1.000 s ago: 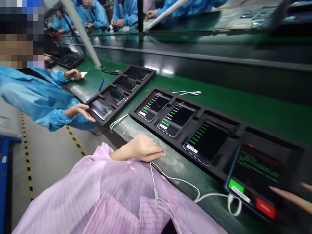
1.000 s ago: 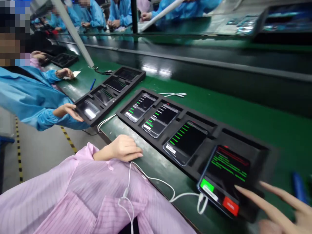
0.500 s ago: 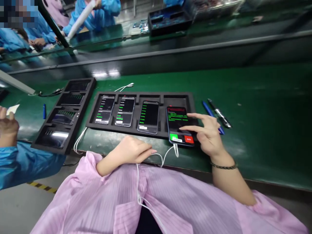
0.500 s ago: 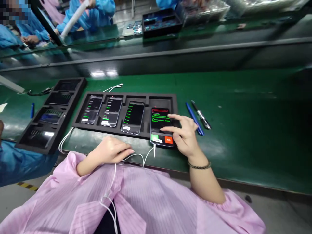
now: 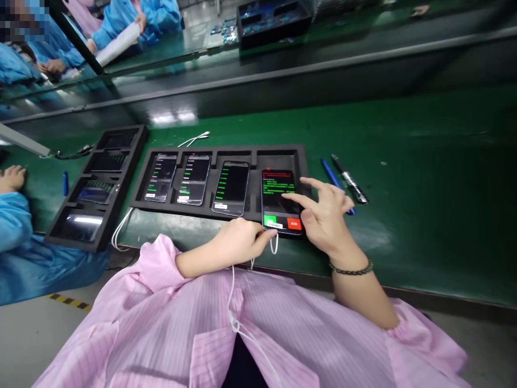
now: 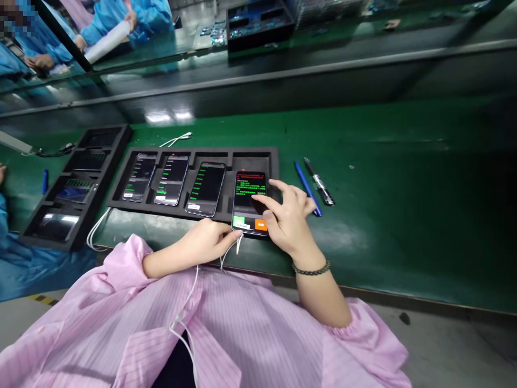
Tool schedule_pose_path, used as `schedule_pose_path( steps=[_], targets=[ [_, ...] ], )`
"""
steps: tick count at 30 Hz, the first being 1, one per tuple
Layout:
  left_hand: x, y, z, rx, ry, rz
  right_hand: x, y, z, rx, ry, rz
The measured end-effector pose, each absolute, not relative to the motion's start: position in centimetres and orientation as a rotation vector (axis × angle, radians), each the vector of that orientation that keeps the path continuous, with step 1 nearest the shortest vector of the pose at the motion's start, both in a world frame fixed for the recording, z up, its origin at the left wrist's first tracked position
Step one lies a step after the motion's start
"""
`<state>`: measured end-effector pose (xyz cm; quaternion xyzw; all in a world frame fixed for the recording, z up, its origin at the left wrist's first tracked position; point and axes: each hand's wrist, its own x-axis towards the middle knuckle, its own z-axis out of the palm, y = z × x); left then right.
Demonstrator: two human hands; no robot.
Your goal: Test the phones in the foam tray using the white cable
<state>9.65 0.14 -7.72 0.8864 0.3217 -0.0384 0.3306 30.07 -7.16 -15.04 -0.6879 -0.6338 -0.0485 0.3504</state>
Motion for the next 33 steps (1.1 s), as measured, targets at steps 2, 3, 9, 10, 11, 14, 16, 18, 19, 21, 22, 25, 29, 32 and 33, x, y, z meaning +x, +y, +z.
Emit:
schedule_pose_path(
  steps=[2, 3, 9, 10, 11, 14, 16, 18, 19, 21, 22, 25, 29, 32, 33],
  targets=[
    [9.8, -0.2, -8.0, 2.281, 0.875, -0.095, 30.0, -7.5, -14.6, -1.695, -1.707, -0.118],
    [9.9, -0.3, -8.1, 2.274, 0.893, -0.091, 29.9, -7.6, -14.4, -1.648, -1.749, -0.103],
    [10.6, -1.2, -8.2, 2.338, 0.971, -0.140, 29.5, -8.3, -14.1, -1.497, -1.936, -0.041],
    [10.7, -1.3, -8.2, 2.357, 0.975, -0.152, 29.4, -8.3, -14.1, -1.489, -1.953, -0.044],
    [10.7, -1.4, -8.2, 2.375, 0.977, -0.161, 29.3, -8.4, -14.1, -1.489, -1.964, -0.043],
    [10.9, -1.7, -8.3, 2.406, 0.988, -0.183, 29.3, -8.5, -14.1, -1.507, -1.951, -0.015],
    [10.9, -1.8, -8.4, 2.408, 0.991, -0.181, 29.4, -8.7, -14.0, -1.536, -1.919, -0.001],
    [10.9, -1.9, -8.4, 2.411, 0.982, -0.174, 29.6, -8.8, -13.7, -1.570, -1.889, -0.009],
    [10.9, -1.9, -8.4, 2.416, 0.974, -0.175, 29.6, -8.8, -13.5, -1.585, -1.878, -0.018],
    [11.0, -1.9, -8.4, 2.430, 0.959, -0.192, 29.7, -8.9, -13.2, -1.588, -1.865, -0.046],
    [11.0, -1.9, -8.3, 2.436, 0.951, -0.204, 29.7, -8.9, -13.0, -1.574, -1.862, -0.067],
    [10.9, -1.9, -8.3, 2.442, 0.934, -0.226, 29.8, -8.8, -13.0, -1.539, -1.865, -0.124],
    [10.8, -1.9, -8.7, 2.412, 0.917, -0.181, 30.1, -8.8, -13.3, -1.567, -1.874, -0.138],
    [10.7, -1.9, -9.3, 2.347, 0.922, -0.104, 30.3, -8.8, -13.4, -1.580, -1.879, -0.156],
    [10.7, -1.9, -9.4, 2.316, 0.927, -0.081, 30.4, -8.8, -13.4, -1.584, -1.883, -0.160]
  ],
)
